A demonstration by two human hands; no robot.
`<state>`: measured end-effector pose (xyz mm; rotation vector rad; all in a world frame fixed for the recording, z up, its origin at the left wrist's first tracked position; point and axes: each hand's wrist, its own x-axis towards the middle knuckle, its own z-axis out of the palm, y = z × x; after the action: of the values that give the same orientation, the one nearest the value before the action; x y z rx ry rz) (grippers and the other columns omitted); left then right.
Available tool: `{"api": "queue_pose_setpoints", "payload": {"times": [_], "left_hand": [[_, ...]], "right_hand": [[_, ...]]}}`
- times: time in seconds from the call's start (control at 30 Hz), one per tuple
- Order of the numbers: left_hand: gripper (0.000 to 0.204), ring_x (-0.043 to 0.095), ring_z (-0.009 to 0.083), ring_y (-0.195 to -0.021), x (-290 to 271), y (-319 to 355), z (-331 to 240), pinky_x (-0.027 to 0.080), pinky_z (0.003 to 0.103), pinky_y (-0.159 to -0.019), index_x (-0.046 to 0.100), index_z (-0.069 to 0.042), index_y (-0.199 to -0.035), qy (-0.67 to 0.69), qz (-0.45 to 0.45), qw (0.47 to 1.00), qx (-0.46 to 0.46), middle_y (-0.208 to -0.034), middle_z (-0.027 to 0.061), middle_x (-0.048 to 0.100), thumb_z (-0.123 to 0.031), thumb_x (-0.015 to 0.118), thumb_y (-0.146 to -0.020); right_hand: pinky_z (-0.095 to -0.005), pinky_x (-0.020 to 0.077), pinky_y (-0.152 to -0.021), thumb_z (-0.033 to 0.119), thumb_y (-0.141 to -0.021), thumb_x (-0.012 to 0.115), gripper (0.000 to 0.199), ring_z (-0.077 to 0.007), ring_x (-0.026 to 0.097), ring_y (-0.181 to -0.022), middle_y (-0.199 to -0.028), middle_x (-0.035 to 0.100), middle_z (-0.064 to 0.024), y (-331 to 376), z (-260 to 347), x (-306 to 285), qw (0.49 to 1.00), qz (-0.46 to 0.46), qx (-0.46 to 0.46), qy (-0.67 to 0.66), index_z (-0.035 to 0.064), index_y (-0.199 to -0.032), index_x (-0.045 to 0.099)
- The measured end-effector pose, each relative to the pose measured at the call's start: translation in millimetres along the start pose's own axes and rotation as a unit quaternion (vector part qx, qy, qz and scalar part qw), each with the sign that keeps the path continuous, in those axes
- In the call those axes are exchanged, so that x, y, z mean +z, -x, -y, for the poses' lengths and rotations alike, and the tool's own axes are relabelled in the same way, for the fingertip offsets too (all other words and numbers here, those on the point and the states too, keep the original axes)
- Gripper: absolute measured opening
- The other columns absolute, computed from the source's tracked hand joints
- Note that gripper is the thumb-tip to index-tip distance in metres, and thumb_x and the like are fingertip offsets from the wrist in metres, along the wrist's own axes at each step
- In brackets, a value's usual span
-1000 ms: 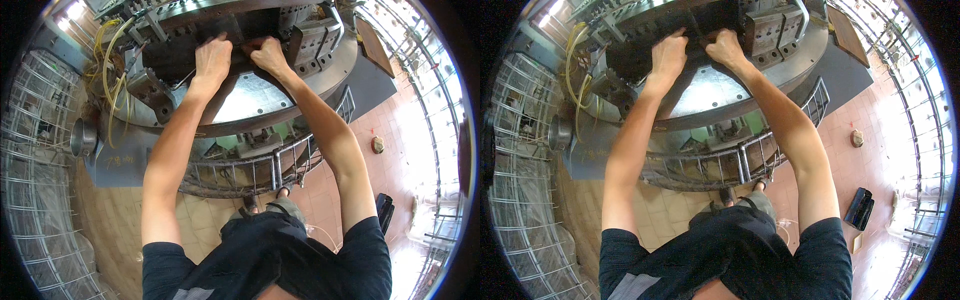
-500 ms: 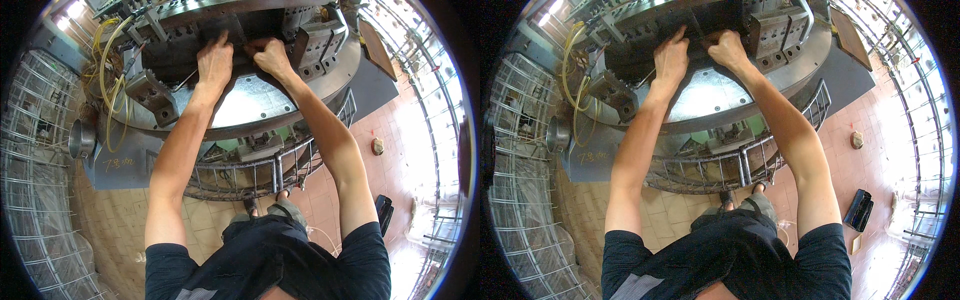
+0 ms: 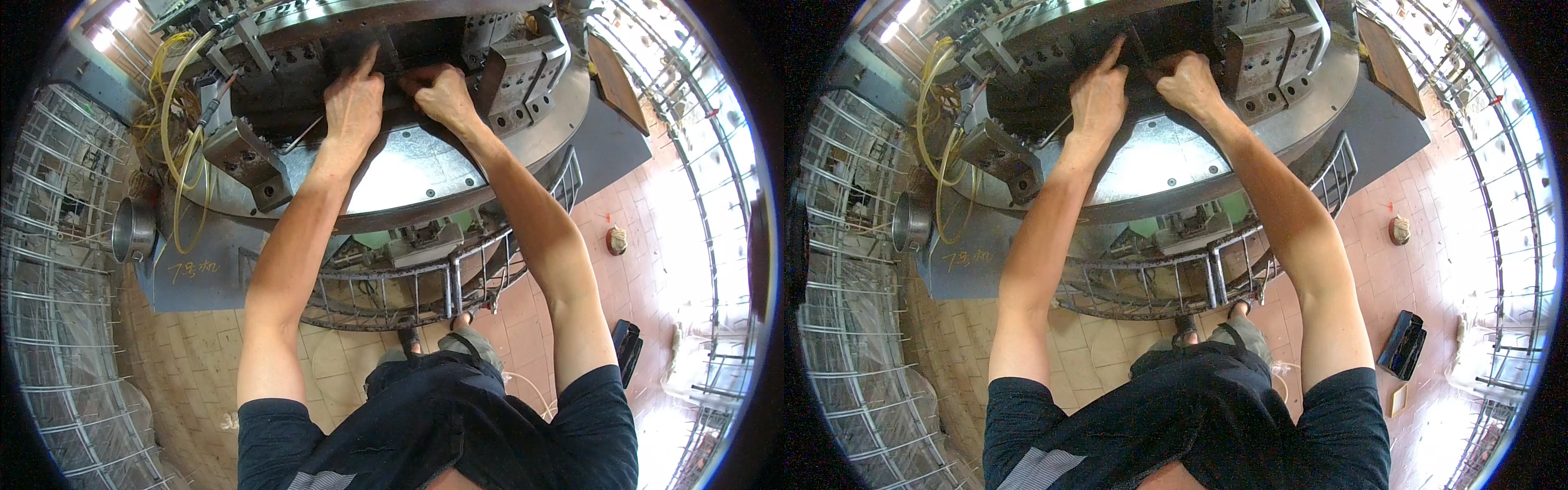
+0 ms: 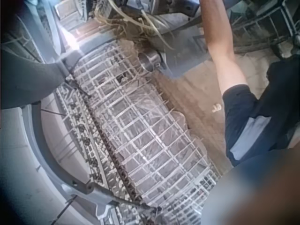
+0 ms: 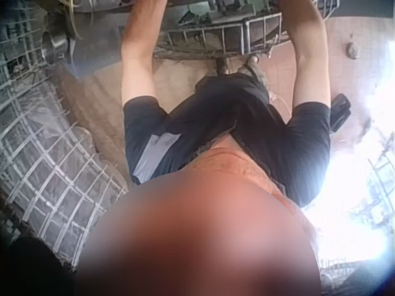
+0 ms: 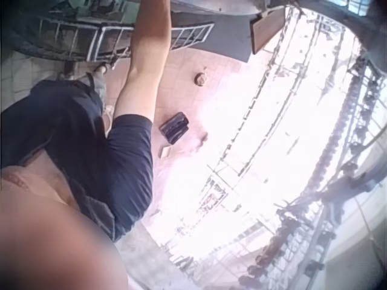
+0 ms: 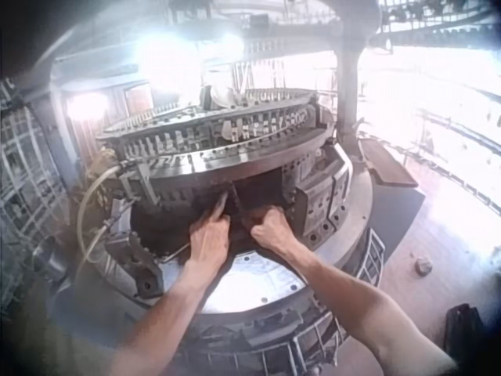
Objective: The person repeatedly inserts small metal pins into slots on a large circular machine component. They retrieve pins from a wooden box and place them into the machine, adjusting their position with both hands.
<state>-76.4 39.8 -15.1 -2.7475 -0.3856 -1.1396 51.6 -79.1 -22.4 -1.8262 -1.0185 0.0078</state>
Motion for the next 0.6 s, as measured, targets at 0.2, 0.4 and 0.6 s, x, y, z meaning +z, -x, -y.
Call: {"api": "queue_pose_setpoints", "payload": {"times": [0.2,0.4,0.6], "left_hand": [[0.012,0.071,0.0346,-0.093,0.5,0.7,-0.1,0.061,0.044,-0.082,0.066,0.002,-0.085,-0.003,-0.006,1.000,0.008,-0.152,0.0038,0.049,0.006,0.069,-0.074],[0.014,0.071,0.0327,-0.095,2.7,0.2,0.8,0.062,0.043,-0.081,0.067,0.003,-0.085,-0.004,-0.006,1.000,0.011,-0.154,0.0039,0.047,0.007,0.071,-0.073],[0.014,0.071,0.0334,-0.095,3.8,0.5,1.0,0.062,0.044,-0.081,0.068,0.003,-0.087,0.001,-0.004,1.000,0.011,-0.154,0.0035,0.047,0.006,0.070,-0.074]], "right_hand": [[-0.0404,0.0569,-0.078,0.010,-0.079,0.066,0.022,-0.0345,0.073,-0.084,-0.092,0.074,-0.0232,1.5,2.8,-1.3,1.000,0.004,-0.009,-0.006,-0.0020,-0.095,0.076],[-0.0424,0.0568,-0.076,0.009,-0.077,0.065,0.020,-0.0368,0.073,-0.081,-0.086,0.072,-0.0269,-2.1,-5.7,2.9,1.000,-0.002,-0.007,0.002,-0.0066,-0.088,0.073],[-0.0428,0.0566,-0.078,0.007,-0.075,0.062,0.022,-0.0380,0.072,-0.083,-0.088,0.072,-0.0277,-2.9,-7.2,3.7,1.000,-0.007,0.003,-0.004,-0.0072,-0.089,0.072]]}}
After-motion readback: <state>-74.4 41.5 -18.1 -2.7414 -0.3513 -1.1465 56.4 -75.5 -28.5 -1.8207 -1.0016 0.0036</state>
